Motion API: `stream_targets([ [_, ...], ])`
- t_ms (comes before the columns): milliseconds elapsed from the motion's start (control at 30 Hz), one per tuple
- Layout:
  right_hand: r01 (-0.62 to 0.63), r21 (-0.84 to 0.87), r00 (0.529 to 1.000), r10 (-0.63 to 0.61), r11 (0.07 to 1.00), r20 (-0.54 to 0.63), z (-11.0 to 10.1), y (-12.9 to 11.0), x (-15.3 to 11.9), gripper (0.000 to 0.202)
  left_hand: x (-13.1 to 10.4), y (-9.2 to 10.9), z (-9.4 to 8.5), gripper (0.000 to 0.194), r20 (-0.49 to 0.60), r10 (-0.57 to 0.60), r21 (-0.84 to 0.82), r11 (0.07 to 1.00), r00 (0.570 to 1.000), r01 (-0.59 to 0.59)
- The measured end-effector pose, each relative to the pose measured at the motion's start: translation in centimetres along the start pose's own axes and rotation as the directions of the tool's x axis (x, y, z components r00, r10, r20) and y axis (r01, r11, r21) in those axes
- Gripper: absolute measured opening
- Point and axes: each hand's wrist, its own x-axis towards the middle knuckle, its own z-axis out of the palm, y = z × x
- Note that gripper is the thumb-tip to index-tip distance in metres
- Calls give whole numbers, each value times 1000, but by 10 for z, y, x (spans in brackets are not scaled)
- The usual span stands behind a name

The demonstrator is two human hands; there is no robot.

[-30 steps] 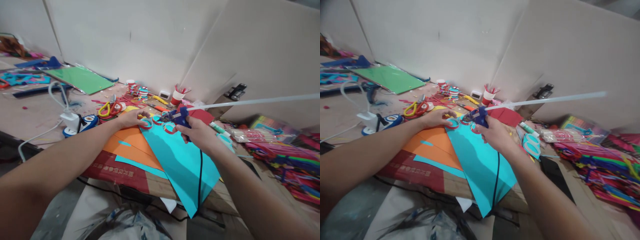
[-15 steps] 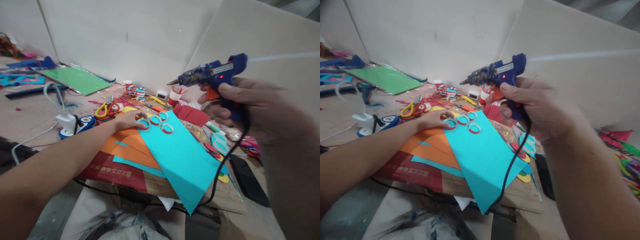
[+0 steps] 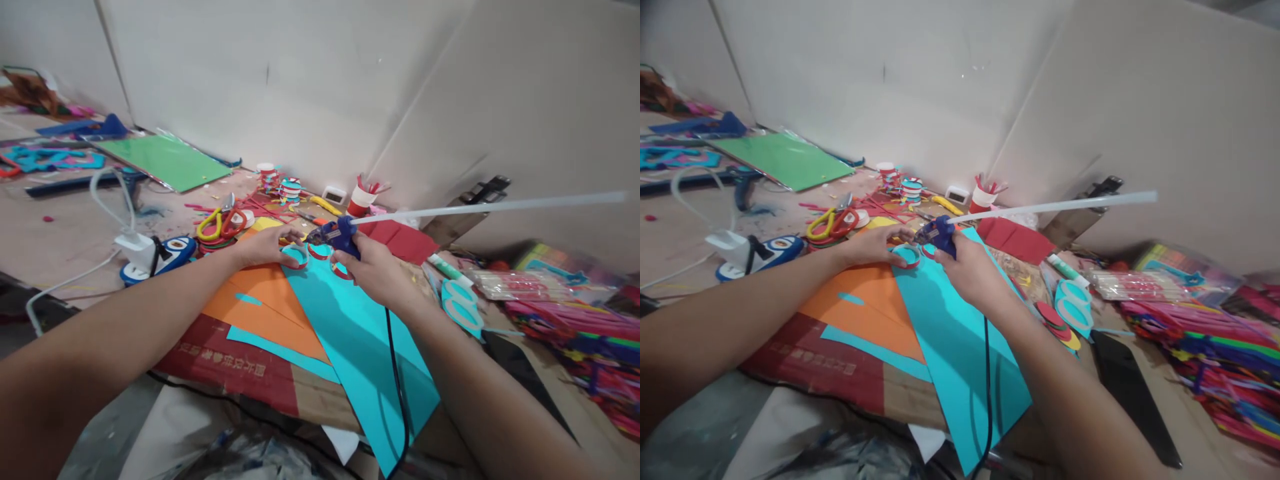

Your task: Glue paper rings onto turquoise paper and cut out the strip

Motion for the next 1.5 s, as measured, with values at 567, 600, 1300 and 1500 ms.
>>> stream_targets([
  [567, 30, -209, 996, -11, 977, 88, 31, 9, 7, 34, -3, 3, -1, 92, 45, -11, 28, 1000, 999, 9],
  [600, 35, -210, 996, -16, 977, 93, 33, 8, 7, 35, -3, 3, -1, 93, 47, -10, 25, 1000, 999, 9],
  [1300, 14, -428, 994, 32, 904, 101, 38, 0, 5, 40, -1, 3, 0, 100, 57, -9, -71, 997, 998, 13],
  [1500, 2, -461, 992, 55, 887, 110, 32, -8, -1, 38, 0, 3, 1, 98, 54, -12, -79, 997, 998, 16],
])
